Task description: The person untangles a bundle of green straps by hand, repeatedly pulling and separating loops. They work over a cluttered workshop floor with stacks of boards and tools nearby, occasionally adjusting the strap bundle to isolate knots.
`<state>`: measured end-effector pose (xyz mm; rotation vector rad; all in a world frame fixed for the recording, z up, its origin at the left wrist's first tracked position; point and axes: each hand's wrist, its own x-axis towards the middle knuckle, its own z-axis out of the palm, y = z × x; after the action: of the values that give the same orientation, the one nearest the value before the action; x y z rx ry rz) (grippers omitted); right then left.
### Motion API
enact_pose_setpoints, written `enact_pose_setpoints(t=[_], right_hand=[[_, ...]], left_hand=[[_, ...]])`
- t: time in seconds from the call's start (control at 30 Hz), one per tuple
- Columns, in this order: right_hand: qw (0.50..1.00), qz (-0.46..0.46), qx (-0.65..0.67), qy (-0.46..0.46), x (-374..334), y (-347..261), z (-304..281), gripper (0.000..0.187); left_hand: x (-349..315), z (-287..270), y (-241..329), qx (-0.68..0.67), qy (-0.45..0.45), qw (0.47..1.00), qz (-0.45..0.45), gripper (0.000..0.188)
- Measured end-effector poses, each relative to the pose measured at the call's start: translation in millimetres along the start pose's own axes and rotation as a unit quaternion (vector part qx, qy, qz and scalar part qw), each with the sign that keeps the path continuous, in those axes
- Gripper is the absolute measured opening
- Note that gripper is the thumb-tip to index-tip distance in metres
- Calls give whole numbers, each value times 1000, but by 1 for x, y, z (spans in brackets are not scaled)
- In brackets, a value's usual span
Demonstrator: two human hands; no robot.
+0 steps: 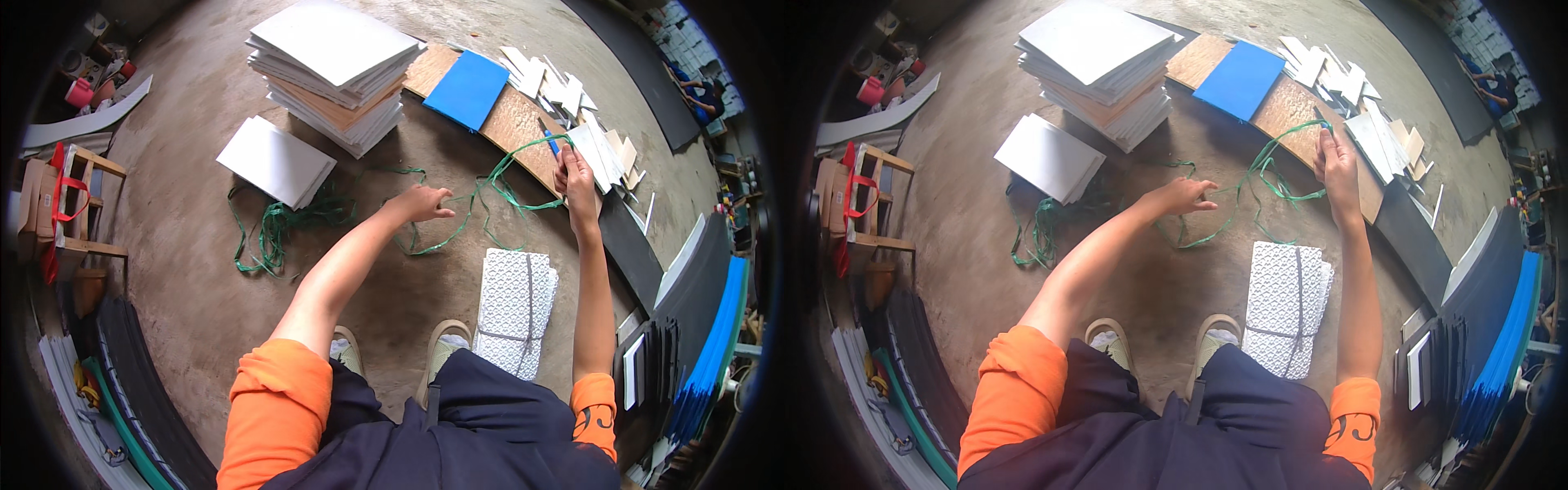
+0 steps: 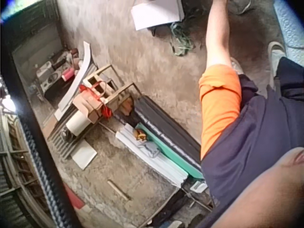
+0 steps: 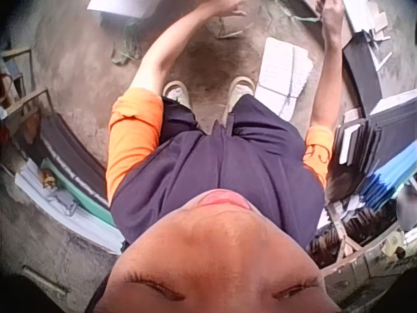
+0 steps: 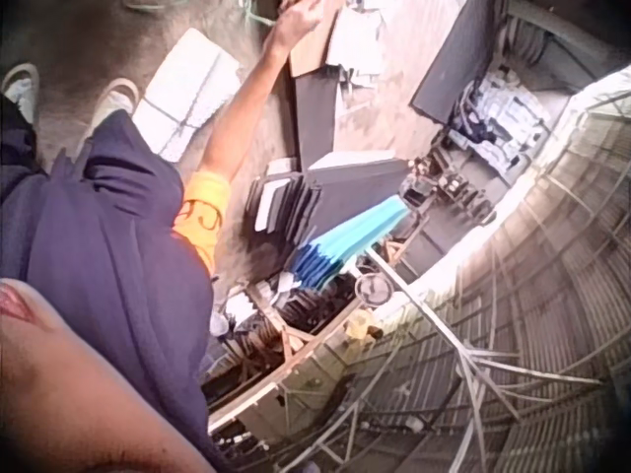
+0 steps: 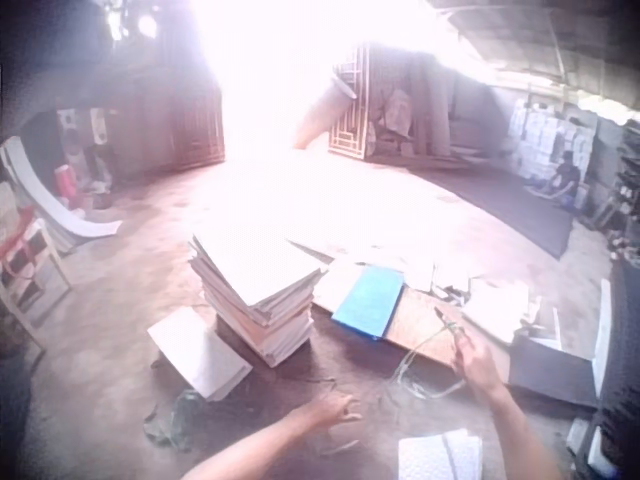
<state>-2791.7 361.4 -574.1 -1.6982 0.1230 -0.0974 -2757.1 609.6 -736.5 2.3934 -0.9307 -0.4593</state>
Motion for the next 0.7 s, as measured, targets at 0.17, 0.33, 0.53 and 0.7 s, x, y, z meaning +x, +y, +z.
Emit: enact_pose_setpoints(t=[0.17,0.33,0.53,0.7], right_hand=[[964,-41,-251,76,16,45,-37,30],[783,-53,-619,21,2,93,20,83],[763,-293,-526,-237,9,94,116,50],[916,-27,-268,-296,24,93,125,23]], left_hand=[[4,-6,5,-143,122,982,19,31],[-21,-54,18,-145,85,985,28,30],[-56,-76,12,-145,98,983,60,30],[-103,-102,-34,-133,153,974,-103,34]])
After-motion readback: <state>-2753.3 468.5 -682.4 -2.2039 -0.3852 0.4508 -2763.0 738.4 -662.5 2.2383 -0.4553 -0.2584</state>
